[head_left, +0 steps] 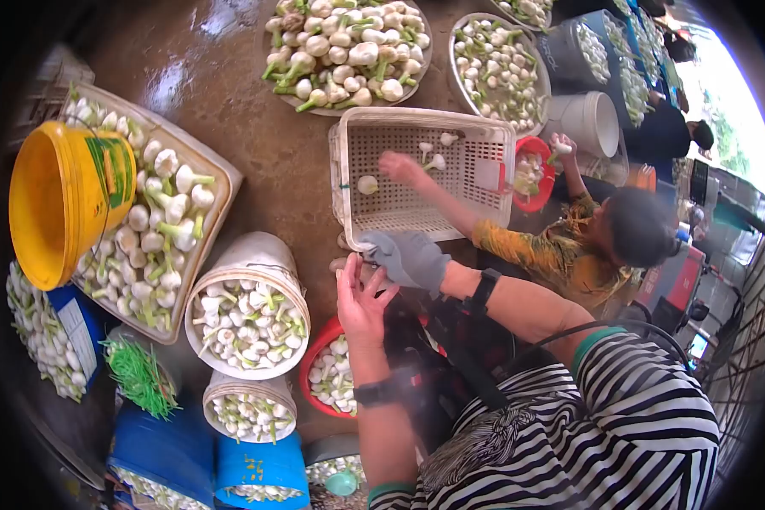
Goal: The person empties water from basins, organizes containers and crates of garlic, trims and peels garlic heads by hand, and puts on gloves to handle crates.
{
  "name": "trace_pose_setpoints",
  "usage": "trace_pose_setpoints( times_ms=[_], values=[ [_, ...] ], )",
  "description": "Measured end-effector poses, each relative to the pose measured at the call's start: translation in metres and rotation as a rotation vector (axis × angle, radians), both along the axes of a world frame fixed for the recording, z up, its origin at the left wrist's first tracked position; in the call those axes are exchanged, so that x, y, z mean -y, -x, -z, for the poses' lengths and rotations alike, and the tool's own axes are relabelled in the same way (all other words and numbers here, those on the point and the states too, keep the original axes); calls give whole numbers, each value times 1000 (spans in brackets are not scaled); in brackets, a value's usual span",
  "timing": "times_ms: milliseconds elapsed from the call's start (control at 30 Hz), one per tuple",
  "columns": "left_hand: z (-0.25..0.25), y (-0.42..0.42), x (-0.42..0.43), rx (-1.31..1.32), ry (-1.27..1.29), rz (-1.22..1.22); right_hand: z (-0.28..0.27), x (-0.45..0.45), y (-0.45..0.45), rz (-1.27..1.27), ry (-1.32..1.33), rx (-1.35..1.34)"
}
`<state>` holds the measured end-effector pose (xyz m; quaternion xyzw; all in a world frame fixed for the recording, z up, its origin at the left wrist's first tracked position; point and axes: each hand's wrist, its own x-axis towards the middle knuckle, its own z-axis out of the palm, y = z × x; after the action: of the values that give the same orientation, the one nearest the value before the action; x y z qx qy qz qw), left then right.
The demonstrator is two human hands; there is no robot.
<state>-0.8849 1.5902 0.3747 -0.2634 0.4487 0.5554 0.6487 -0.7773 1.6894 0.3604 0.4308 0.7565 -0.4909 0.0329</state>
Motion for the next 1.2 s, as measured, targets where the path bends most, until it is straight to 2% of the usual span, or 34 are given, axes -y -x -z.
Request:
trace_pose_setpoints(
  times_ms=[33, 100, 133, 233, 267, 367, 400, 500, 567, 633, 733, 767, 800, 867, 933, 967, 1067, 1100, 1167, 1200],
  values=[
    [-5, 2, -1, -41, -6, 46, 10, -1, -13, 44, -113, -80],
    [0, 6, 11, -57, 9, 100, -10, -23, -31, 92, -313, -110],
    [2, 7, 19, -74, 32, 133, -14, -30, -37, 140, -329, -88],
    [4, 16, 49, -145, 152, 228, -45, -53, -49, 535, 131, -308],
    [2, 20, 59, -169, 197, 263, -68, -57, -55, 600, 207, -287],
    [-9, 34, 87, -242, 313, 296, -67, -46, -85, 722, 74, -214],
    [-13, 40, 96, -268, 348, 289, -79, -44, -92, 756, 131, -139],
    [-24, 55, 114, -333, 428, 326, -106, -40, -104, 807, 33, -136],
    [-25, 63, 121, -348, 477, 366, -59, -39, -129, 886, -44, -309],
    [-23, 70, 126, -361, 495, 396, -58, -60, -150, 669, -241, -24],
    [-37, 70, 122, -405, 441, 448, 20, -89, -265, 516, -620, 339],
    [-41, 69, 123, -422, 421, 456, 27, -96, -298, 260, -814, 705],
    [-41, 68, 125, -425, 422, 458, 50, -104, -334, 787, -569, 550],
    [-42, 67, 133, -434, 425, 448, 64, -104, -357, 1262, -306, 480],
    [-38, 68, 151, -402, 408, 420, 29, -95, -337, 1076, -319, 510],
    [-36, 69, 160, -390, 396, 399, 17, -93, -323, 906, -303, 418],
    [-45, 65, 174, -398, 460, 359, -26, -79, -236, 703, -231, 282],
    [-50, 64, 178, -400, 469, 341, -17, -69, -216, 723, -197, 240],
    [-63, 65, 187, -430, 462, 287, -4, -57, -181, 474, -212, 109],
    [-68, 65, 194, -435, 451, 244, -6, -50, -153, 534, -74, 38]
  ],
)
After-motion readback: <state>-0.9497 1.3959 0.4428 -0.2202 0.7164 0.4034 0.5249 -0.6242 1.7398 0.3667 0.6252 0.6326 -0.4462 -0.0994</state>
